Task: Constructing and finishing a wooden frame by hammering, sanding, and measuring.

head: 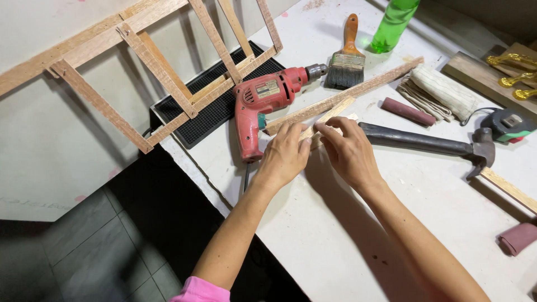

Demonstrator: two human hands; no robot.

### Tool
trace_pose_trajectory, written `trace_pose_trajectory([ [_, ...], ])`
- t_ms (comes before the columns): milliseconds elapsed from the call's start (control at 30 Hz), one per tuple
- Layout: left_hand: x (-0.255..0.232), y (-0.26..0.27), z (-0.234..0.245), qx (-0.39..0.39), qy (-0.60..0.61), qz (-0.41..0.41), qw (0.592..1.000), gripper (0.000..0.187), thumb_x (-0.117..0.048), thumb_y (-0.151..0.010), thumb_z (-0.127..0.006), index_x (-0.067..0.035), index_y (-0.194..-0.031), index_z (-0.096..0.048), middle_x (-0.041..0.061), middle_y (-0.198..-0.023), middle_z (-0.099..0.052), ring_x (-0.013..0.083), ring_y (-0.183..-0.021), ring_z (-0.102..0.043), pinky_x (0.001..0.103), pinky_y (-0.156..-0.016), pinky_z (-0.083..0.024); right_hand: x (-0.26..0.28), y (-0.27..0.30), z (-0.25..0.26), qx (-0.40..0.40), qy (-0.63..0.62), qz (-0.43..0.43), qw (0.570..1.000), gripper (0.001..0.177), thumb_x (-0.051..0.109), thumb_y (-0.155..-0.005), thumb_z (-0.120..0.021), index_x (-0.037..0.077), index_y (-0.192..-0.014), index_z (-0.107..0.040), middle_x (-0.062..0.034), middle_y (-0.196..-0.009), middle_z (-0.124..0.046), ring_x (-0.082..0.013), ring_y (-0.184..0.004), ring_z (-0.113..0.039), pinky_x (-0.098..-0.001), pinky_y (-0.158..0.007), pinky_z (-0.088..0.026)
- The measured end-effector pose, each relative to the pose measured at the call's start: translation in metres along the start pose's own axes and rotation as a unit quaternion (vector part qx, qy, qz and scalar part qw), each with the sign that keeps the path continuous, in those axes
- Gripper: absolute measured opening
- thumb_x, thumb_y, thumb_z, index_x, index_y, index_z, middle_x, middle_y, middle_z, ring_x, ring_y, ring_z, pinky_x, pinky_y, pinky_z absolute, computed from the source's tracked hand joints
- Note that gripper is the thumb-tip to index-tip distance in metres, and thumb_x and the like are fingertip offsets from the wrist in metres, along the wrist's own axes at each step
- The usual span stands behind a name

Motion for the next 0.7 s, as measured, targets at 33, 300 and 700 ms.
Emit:
trace_pose_trajectory([
  [33, -0.003, 0.004, -0.003, 0.002, 0.002, -0.003, 1.0, 0.028, -0.013, -0.095, -0.057, -0.003, -0.122, -0.057, 0.024, -0.119, -0.06, 0.0459, -0.106, -0.062, 0.052, -0.09, -0.051, 0.0, 0.003, 0.004, -0.002, 0.003, -0.002, 1.0, 0.037, 0.003, -0.088, -0.074, 0.008, -0.125, -0.071, -0.0149, -0.117, -0.065, -0.0334, -0.104, -0.064, -0.0445, -0.087, -0.054],
  [300, -0.049, 0.032, -0.04, 0.067, 0.054, -0.028, 0.996, 0.017, -0.016, -0.106, -0.048, -0.004, -0.117, -0.054, 0.021, -0.116, -0.061, 0.0438, -0.103, -0.064, 0.053, -0.087, -0.051, 0.003, 0.04, 0.057, -0.06, 0.02, -0.026, 0.998, 0.035, 0.003, -0.089, -0.075, 0.01, -0.123, -0.073, -0.0134, -0.119, -0.066, -0.0325, -0.105, -0.067, -0.0435, -0.084, -0.056],
  [700, -0.152, 0.058, -0.136, 0.178, 0.175, -0.121, 0.961, 0.031, -0.012, -0.103, -0.052, -0.002, -0.132, -0.055, 0.02, -0.122, -0.064, 0.0377, -0.111, -0.065, 0.046, -0.094, -0.052, -0.015, 0.152, 0.17, -0.115, 0.113, -0.14, 0.977, 0.046, 0.001, -0.087, -0.072, 0.009, -0.133, -0.068, -0.0152, -0.135, -0.062, -0.0345, -0.12, -0.065, -0.0435, -0.097, -0.056],
])
Point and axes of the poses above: each hand's wrist, its own y-axis away from the middle knuckle, its own z-axis out of the back of the hand, x = y × z, the point moved 3 cm from there along -y, towards the middle knuckle
